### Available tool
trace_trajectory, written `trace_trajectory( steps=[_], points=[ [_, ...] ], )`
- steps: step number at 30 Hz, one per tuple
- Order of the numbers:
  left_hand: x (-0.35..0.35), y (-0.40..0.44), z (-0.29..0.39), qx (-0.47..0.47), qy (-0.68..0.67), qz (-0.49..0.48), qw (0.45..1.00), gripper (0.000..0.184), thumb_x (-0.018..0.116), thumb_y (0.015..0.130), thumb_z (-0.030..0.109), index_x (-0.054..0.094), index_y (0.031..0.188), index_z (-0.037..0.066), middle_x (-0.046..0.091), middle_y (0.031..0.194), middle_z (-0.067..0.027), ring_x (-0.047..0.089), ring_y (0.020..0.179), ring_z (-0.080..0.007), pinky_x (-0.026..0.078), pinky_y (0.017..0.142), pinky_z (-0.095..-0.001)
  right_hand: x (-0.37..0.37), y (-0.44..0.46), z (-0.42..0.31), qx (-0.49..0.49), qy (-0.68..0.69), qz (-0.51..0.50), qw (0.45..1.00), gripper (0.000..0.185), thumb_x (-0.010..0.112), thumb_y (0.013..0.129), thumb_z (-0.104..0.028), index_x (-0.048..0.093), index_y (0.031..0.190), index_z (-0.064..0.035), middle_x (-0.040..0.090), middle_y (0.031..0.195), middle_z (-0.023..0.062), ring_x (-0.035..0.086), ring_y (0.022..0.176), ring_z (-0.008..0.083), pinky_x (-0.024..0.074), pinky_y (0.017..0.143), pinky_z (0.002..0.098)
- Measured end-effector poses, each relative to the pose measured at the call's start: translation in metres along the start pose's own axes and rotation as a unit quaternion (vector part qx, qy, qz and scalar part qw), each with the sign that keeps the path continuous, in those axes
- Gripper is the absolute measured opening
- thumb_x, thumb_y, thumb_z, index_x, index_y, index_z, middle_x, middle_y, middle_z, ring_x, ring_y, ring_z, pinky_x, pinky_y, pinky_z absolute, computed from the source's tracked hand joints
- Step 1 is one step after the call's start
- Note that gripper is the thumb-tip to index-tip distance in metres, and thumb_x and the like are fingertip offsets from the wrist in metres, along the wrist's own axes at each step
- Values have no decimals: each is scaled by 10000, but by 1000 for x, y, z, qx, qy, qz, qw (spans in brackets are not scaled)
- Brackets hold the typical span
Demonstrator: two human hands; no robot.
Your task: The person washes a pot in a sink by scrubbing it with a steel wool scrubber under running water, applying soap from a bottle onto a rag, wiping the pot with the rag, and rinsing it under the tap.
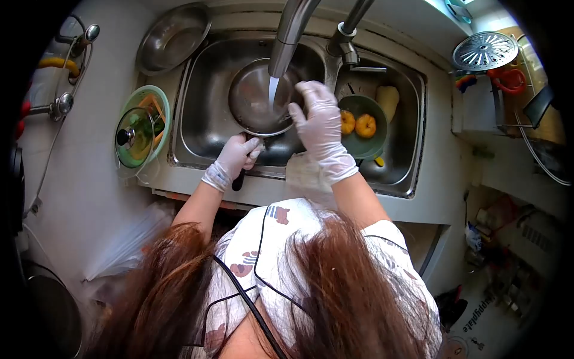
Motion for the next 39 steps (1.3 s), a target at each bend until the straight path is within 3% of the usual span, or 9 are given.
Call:
trace_trajectory(
  steps=[4, 8, 11, 15, 22, 29, 32, 36, 39],
  points=[
    [3, -14, 2, 16, 26, 40, 999, 106, 464, 945, 166, 444, 948, 62, 420, 632, 23, 302, 425, -58, 236, 379, -212, 28, 7, -17, 32, 227, -302, 925, 324, 612, 775, -12, 620, 1094, -66, 615, 1048, 134, 579, 1000, 322, 467, 877, 367],
    [6, -29, 6, 53, 41, 61, 996, 102, 475, 932, 159, 451, 905, 64, 419, 622, 13, 314, 423, -73, 249, 382, -223, 57, 17, -20, -67, 165, -443, 879, 382, 560, 798, 27, 600, 1162, -80, 585, 1175, 138, 561, 1049, 331, 449, 911, 362],
    [-5, -34, 4, 37, 72, 60, 995, 117, 497, 925, 159, 470, 953, 49, 443, 627, 9, 358, 453, -78, 283, 394, -230, 72, 14, -21, -46, 145, -478, 865, 336, 565, 787, -6, 647, 1098, -105, 638, 1058, 145, 593, 977, 339, 473, 866, 372],
    [-5, -40, 1, 82, 109, 75, 988, 169, 506, 916, 169, 457, 798, 59, 424, 593, 3, 344, 437, -85, 266, 389, -233, 73, 17, -32, -22, 39, -508, 860, 205, 569, 782, -60, 673, 957, -79, 653, 939, 135, 609, 902, 338, 482, 801, 396],
    [-13, -48, -4, 77, 121, 88, 986, 129, 518, 902, 124, 503, 887, -3, 492, 634, -9, 420, 520, -95, 341, 470, -241, 65, 27, -29, 43, 5, -354, 934, 146, 566, 775, -76, 666, 882, -64, 650, 873, 157, 617, 837, 345, 490, 747, 391],
    [-15, -57, -4, 58, 98, 73, 991, 125, 521, 904, 131, 500, 908, 8, 491, 646, -10, 412, 506, -88, 326, 451, -235, 57, 28, -43, -24, 76, -410, 909, 284, 592, 766, -41, 638, 1043, -79, 642, 977, 159, 602, 928, 350, 489, 797, 392],
    [-16, -63, -1, 41, 72, 63, 995, 120, 517, 913, 144, 493, 926, 27, 471, 627, 0, 389, 468, -82, 300, 416, -231, 73, 20, -45, -70, -28, -490, 868, 311, 582, 764, -36, 641, 1063, -98, 639, 990, 159, 602, 941, 342, 491, 811, 390],
    [-16, -65, -2, 47, 63, 92, 993, 116, 513, 915, 157, 481, 929, 47, 450, 606, 3, 360, 433, -80, 268, 387, -225, 78, 26, -50, 17, -126, -527, 840, 291, 545, 756, -21, 663, 1005, -115, 644, 951, 151, 609, 915, 339, 493, 805, 401],
    [-17, -68, -1, 38, 79, 124, 988, 113, 518, 905, 156, 481, 896, 49, 450, 598, -4, 357, 423, -89, 269, 380, -235, 73, 28, -30, 28, 88, -220, 971, 162, 587, 794, -57, 661, 938, -75, 642, 853, 149, 632, 829, 300, 503, 773, 346]
  ],
)
Point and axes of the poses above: each hand's wrist, its own y-axis towards the middle knuckle, its own x-axis out of the palm, z = x × y, the point moved 1 cm from there along y, towards the middle knuckle
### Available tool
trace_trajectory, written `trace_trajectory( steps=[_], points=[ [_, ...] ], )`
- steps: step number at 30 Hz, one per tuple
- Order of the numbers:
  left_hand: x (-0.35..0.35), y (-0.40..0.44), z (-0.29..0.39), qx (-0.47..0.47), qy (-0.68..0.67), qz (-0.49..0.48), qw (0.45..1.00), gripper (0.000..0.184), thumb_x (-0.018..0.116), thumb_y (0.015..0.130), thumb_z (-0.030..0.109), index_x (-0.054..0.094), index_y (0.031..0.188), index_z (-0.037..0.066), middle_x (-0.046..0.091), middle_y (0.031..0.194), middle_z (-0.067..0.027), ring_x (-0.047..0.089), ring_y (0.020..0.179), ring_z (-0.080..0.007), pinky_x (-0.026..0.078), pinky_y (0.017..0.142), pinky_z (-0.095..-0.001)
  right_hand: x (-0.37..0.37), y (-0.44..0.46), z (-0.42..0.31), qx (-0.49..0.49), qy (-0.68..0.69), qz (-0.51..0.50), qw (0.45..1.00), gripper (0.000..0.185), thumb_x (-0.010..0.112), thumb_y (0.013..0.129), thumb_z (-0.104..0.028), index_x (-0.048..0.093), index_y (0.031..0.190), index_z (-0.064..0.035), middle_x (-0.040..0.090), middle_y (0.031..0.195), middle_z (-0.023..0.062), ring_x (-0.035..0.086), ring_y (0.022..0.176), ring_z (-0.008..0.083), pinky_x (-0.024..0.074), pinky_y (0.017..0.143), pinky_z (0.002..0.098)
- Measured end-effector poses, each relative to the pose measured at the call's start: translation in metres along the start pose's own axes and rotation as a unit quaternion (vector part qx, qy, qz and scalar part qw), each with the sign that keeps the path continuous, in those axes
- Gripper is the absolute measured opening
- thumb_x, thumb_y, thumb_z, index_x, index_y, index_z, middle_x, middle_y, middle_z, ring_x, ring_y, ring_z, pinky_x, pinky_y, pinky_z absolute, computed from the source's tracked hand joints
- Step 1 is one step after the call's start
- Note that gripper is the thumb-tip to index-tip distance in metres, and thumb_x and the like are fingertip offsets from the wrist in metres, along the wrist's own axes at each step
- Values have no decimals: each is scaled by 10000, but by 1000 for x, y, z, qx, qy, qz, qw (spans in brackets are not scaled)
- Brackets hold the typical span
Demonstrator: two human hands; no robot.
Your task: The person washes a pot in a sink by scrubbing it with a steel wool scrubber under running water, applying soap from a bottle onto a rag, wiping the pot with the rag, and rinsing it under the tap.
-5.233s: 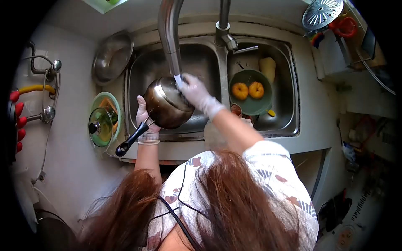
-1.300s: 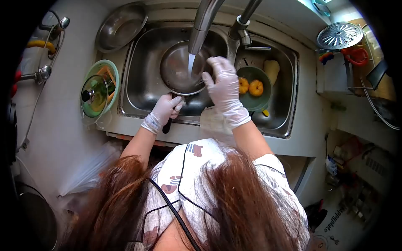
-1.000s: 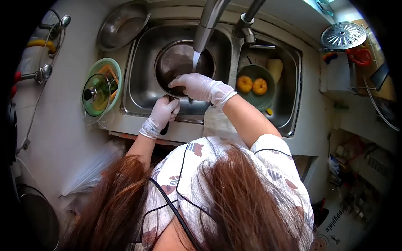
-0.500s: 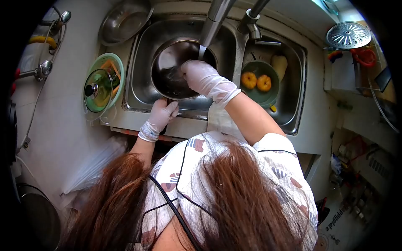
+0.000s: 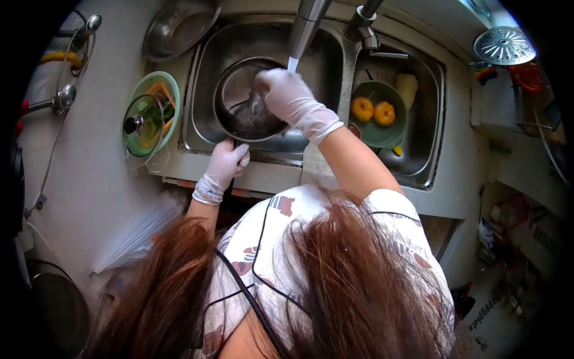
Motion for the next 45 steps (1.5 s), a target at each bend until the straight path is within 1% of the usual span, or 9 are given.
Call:
trace_trajectory(
  steps=[5, 9, 17, 23, 31, 35, 37, 40, 45],
  points=[
    [-16, 17, -5, 63, 250, 141, 956, 156, 541, 878, 145, 539, 842, -7, 543, 636, -76, 489, 474, -157, 408, 458, -297, -18, -2, 41, 131, 214, 87, 964, 191, 592, 836, -154, 662, 977, -46, 668, 912, 140, 645, 837, 264, 493, 770, 309],
    [-19, 21, 14, 87, 541, 274, 790, 209, 509, 855, 147, 590, 913, -36, 619, 869, -301, 593, 852, -460, 471, 779, -500, -20, -29, 86, 189, 136, 30, 972, 225, 583, 838, -162, 664, 1007, -37, 664, 959, 163, 636, 899, 277, 478, 815, 320],
    [-5, 21, 41, 105, 628, 393, 663, 705, 517, 776, 41, 203, 1387, -117, 627, 794, -162, 654, 700, -309, 548, 648, -379, 2, -57, 86, 201, -20, -96, 975, 271, 592, 844, -200, 644, 1070, -59, 627, 1065, 189, 596, 988, 333, 450, 891, 350],
    [-2, 16, 42, 166, 577, 430, 675, 731, 543, 829, 124, 158, 1430, -32, 627, 836, -204, 634, 733, -351, 512, 654, -446, 7, -47, 88, 240, 267, -60, 931, 377, 593, 878, -273, 586, 1156, -19, 619, 1124, 133, 599, 998, 263, 448, 893, 341],
    [30, 36, 17, 261, 473, 315, 780, 792, 624, 754, 21, 226, 1438, 41, 643, 910, -182, 626, 801, -348, 495, 748, -400, -9, -44, 64, 393, 603, 5, 694, 544, 565, 888, -463, 459, 1306, -131, 472, 1334, 65, 506, 1136, 263, 420, 909, 514],
    [48, 35, 27, 219, 344, 196, 892, 861, 674, 741, 48, 174, 1441, 13, 640, 1021, -206, 626, 953, -321, 481, 825, -365, 14, -46, 110, 337, 693, 82, 632, 486, 532, 919, -422, 498, 1274, -91, 524, 1282, 66, 516, 1141, 222, 430, 956, 399],
    [36, 66, 6, 344, 172, 93, 918, 699, 734, 703, 51, 393, 1306, -40, 649, 973, -132, 626, 885, -204, 483, 800, -308, 26, -46, 117, 299, 660, 155, 672, 418, 490, 954, -346, 515, 1246, -48, 555, 1240, 68, 529, 1120, 187, 422, 970, 334],
    [40, 51, 20, 57, 82, -41, 994, 205, 721, 751, 65, 608, 915, 15, 567, 714, -8, 475, 553, -52, 325, 417, -199, 26, -49, 109, 252, 650, 215, 684, 356, 438, 983, -227, 496, 1264, -16, 561, 1233, 68, 524, 1116, 174, 405, 980, 316],
    [39, 61, 25, -15, -18, -71, 997, 164, 684, 793, 57, 589, 904, -19, 563, 736, -45, 496, 579, -110, 341, 431, -219, -22, -46, 87, 219, 566, 141, 782, 348, 485, 941, -106, 509, 1274, -9, 570, 1218, 95, 539, 1105, 184, 410, 973, 302]
  ],
)
Point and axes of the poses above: each hand's wrist, its own y-axis towards the middle knuckle, its own x-axis out of the palm, z = x × y, the point moved 1 cm from there along y, towards the middle knuckle
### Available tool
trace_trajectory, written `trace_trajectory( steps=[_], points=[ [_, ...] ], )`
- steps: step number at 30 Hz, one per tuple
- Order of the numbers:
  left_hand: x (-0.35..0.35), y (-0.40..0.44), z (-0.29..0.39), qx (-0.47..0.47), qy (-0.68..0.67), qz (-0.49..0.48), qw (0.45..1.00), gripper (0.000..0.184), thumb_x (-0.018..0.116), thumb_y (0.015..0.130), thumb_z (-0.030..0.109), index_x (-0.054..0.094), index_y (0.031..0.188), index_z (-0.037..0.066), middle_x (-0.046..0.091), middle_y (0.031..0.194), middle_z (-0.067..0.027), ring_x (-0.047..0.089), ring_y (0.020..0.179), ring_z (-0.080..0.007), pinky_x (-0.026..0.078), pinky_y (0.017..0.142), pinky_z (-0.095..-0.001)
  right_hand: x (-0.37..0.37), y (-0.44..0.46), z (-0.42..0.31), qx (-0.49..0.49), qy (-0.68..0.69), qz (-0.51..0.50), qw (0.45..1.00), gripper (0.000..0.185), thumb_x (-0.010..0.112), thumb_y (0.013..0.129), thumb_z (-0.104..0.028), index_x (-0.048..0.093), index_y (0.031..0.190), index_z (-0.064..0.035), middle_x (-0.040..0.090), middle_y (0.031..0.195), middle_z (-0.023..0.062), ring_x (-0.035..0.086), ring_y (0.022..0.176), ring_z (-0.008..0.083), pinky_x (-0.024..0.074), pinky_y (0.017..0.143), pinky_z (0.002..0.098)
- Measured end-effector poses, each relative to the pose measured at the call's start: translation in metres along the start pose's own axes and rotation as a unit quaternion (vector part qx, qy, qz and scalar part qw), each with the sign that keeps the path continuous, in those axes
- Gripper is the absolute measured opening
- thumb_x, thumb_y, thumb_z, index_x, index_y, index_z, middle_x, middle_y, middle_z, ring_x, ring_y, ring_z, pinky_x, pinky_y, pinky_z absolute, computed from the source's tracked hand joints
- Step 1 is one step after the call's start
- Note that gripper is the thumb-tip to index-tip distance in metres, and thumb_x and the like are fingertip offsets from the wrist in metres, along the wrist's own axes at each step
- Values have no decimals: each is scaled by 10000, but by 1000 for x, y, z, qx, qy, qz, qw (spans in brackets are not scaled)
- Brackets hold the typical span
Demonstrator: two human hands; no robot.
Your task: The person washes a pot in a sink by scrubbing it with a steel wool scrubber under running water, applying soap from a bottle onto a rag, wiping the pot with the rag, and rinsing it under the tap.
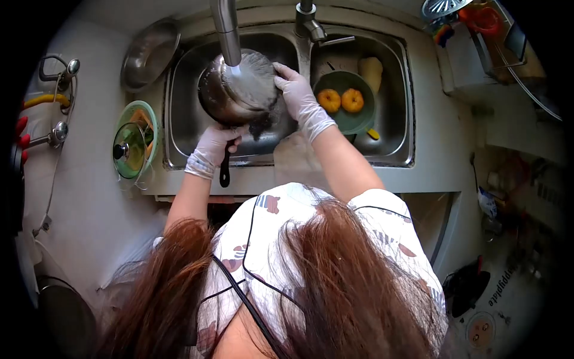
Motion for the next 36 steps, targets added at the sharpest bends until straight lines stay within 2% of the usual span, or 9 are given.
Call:
trace_trajectory(
  steps=[7, 10, 13, 17, 20, 23, 27, 32, 36],
  points=[
    [18, 19, 46, -7, 25, -10, 1000, 99, 600, 829, 45, 503, 811, 34, 520, 677, -40, 469, 511, -84, 362, 409, -203, -60, -38, -44, 53, -146, -25, 988, 300, 518, 922, -137, 576, 1175, 12, 628, 1112, 92, 603, 1034, 209, 461, 914, 317],
    [6, 69, 49, -173, -297, -84, 935, 54, 497, 857, 1, 444, 861, 9, 488, 650, -35, 464, 494, -103, 404, 423, -198, -95, -57, -33, -20, -305, 32, 952, 256, 563, 878, -133, 628, 1085, 3, 658, 1016, 86, 621, 934, 150, 472, 810, 263],
    [27, 71, 50, -125, -449, -157, 871, 90, 459, 820, -83, 421, 879, -27, 515, 749, -88, 530, 618, -138, 477, 493, -205, -116, -89, -32, -95, -460, 96, 878, 227, 563, 868, -131, 640, 1041, -5, 664, 953, 123, 630, 887, 175, 474, 788, 278],
    [36, 77, 58, -148, -312, -114, 931, 196, 452, 763, -165, 435, 947, -98, 539, 858, -161, 585, 746, -215, 545, 608, -241, -135, -123, -27, 91, -507, 67, 855, 207, 566, 852, -161, 664, 973, -24, 662, 881, 160, 624, 845, 283, 478, 797, 328],
    [39, 72, 55, -36, -377, -62, 923, 278, 472, 727, -137, 448, 1004, -125, 548, 946, -225, 609, 758, -250, 565, 612, -249, -144, -122, 3, 163, -589, -24, 791, 354, 574, 846, -317, 665, 1000, -12, 660, 969, 185, 624, 935, 311, 465, 831, 359],
    [39, 64, 48, -142, -308, -65, 938, 310, 448, 727, -122, 414, 1034, -143, 545, 958, -232, 602, 770, -252, 567, 669, -257, -153, -84, 24, 343, -564, 0, 751, 456, 574, 846, -402, 654, 1030, 8, 653, 1024, 199, 616, 977, 328, 457, 846, 364],
    [13, 60, 25, -115, -500, -148, 846, 299, 403, 720, -119, 421, 1017, -151, 531, 939, -224, 583, 865, -290, 564, 724, -293, -179, -60, 96, 285, -418, -22, 862, 432, 657, 802, -361, 662, 1000, 22, 679, 962, 160, 632, 869, 270, 459, 797, 346],
    [-12, 34, -8, -90, -628, -214, 743, 341, 412, 696, -114, 435, 1036, -128, 533, 956, -225, 559, 827, -283, 559, 743, -322, -134, -82, -2, 240, -371, 24, 897, 186, 653, 763, -178, 688, 836, -10, 670, 818, 76, 600, 784, 155, 447, 736, 272],
    [-26, 8, 7, 39, -458, -227, 859, 300, 458, 793, -112, 498, 1081, -34, 541, 919, -136, 551, 765, -209, 510, 534, -218, -131, -81, -63, 60, -50, -25, 997, 183, 551, 758, -87, 669, 874, -7, 650, 871, 72, 595, 871, 171, 430, 836, 267]
  ],
)
Point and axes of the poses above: each hand's wrist, its own y-axis towards the middle knuckle, its own x-axis out of the palm, z = x × y, the point moved 1 cm from there along y, towards the middle knuckle
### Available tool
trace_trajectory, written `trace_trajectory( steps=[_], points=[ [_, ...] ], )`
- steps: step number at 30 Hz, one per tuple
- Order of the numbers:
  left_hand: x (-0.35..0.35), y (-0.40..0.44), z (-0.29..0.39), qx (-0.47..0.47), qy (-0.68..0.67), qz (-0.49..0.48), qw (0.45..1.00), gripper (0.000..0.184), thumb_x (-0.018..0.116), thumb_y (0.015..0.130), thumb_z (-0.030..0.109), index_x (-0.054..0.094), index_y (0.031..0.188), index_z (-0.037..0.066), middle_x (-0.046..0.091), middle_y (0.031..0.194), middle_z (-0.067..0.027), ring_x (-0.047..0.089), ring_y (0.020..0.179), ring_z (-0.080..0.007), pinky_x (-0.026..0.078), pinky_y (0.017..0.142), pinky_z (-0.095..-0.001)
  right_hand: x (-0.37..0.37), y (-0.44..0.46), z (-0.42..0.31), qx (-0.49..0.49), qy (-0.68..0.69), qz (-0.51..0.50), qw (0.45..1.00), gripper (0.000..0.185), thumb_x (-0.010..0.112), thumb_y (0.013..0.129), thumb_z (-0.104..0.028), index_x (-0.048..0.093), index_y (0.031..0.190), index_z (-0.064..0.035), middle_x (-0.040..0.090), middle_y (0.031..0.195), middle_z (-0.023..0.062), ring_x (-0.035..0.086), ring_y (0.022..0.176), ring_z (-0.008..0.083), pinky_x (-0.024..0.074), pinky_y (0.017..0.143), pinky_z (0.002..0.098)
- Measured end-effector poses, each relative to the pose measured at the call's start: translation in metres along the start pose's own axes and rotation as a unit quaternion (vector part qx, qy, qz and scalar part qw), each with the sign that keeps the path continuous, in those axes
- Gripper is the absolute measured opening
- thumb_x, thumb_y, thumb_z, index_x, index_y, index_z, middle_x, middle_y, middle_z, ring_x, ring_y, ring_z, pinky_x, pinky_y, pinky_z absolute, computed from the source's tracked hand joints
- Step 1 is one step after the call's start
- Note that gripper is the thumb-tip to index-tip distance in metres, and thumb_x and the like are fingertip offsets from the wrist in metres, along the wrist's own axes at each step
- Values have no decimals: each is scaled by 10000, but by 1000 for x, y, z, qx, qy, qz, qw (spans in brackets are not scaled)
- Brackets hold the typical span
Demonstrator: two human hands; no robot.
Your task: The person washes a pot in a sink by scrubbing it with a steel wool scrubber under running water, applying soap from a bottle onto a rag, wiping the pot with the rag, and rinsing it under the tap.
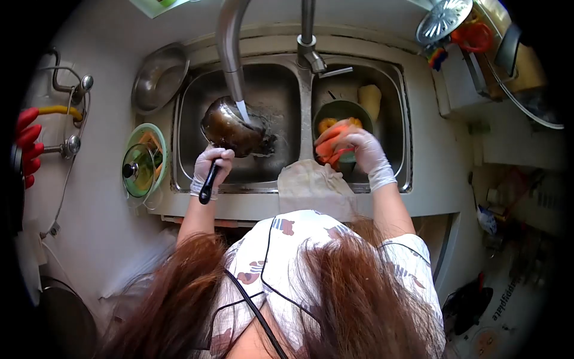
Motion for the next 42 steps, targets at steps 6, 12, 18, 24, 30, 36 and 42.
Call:
trace_trajectory(
  steps=[6, 12, 18, 24, 30, 36, 42],
  points=[
    [-4, 10, 31, -7, 721, 246, 648, 298, 541, 809, 30, 572, 1104, 18, 635, 898, -114, 616, 739, -206, 510, 608, -304, 15, 20, -36, -33, 376, -26, 926, 313, 448, 928, -243, 522, 1147, -31, 546, 1212, 162, 533, 1118, 320, 376, 1012, 480],
    [-33, 24, 34, -55, 945, 167, 276, 315, 506, 770, 12, 674, 1021, 99, 647, 1020, -161, 602, 983, -330, 471, 869, -383, -46, 134, -39, 41, 210, 152, 965, 174, 501, 924, -199, 563, 991, -51, 619, 1011, 145, 588, 982, 317, 478, 891, 474],
    [-69, 22, 48, -67, 931, 164, 320, 330, 509, 767, 8, 681, 1018, 134, 649, 1025, -150, 609, 982, -310, 473, 870, -379, -30, 181, -63, -57, 115, 286, 949, 142, 550, 902, -165, 589, 954, -39, 635, 934, 96, 594, 830, 247, 486, 809, 381],
    [-94, 17, 67, -91, 929, 171, 315, 316, 539, 783, 55, 676, 1056, 140, 654, 1017, -150, 614, 965, -315, 481, 863, -372, -20, 186, -84, -42, 147, 306, 940, 181, 542, 893, -190, 583, 942, -20, 646, 908, 106, 616, 830, 252, 499, 805, 379],
    [-69, 19, 63, -59, 936, 192, 290, 345, 577, 809, 145, 626, 1150, 147, 626, 1105, -145, 597, 1020, -304, 469, 894, -367, 64, 115, -73, 46, 261, 102, 959, 214, 546, 910, -254, 567, 926, -42, 624, 819, 107, 604, 793, 270, 490, 813, 404],
    [-29, 53, -27, -27, 187, 174, 966, 473, 516, 893, 508, 562, 1184, 137, 589, 1152, -53, 565, 1044, -228, 462, 903, -385, 144, 94, -17, 92, 378, -96, 916, 255, 511, 919, -286, 588, 889, -45, 645, 897, 128, 620, 867, 275, 487, 849, 423],
    [-30, 44, -22, -41, -5, 34, 999, 536, 494, 913, 443, 445, 1283, 59, 482, 1290, -149, 501, 1153, -277, 499, 876, -402, 165, 70, -3, 75, 195, -80, 975, 307, 549, 911, -216, 565, 1069, 47, 626, 1064, 164, 593, 1019, 237, 460, 923, 372]
  ],
)
Point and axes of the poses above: each hand's wrist, its own y-axis towards the middle knuckle, its own x-axis out of the palm, z = x × y, the point moved 1 cm from there along y, towards the middle knuckle
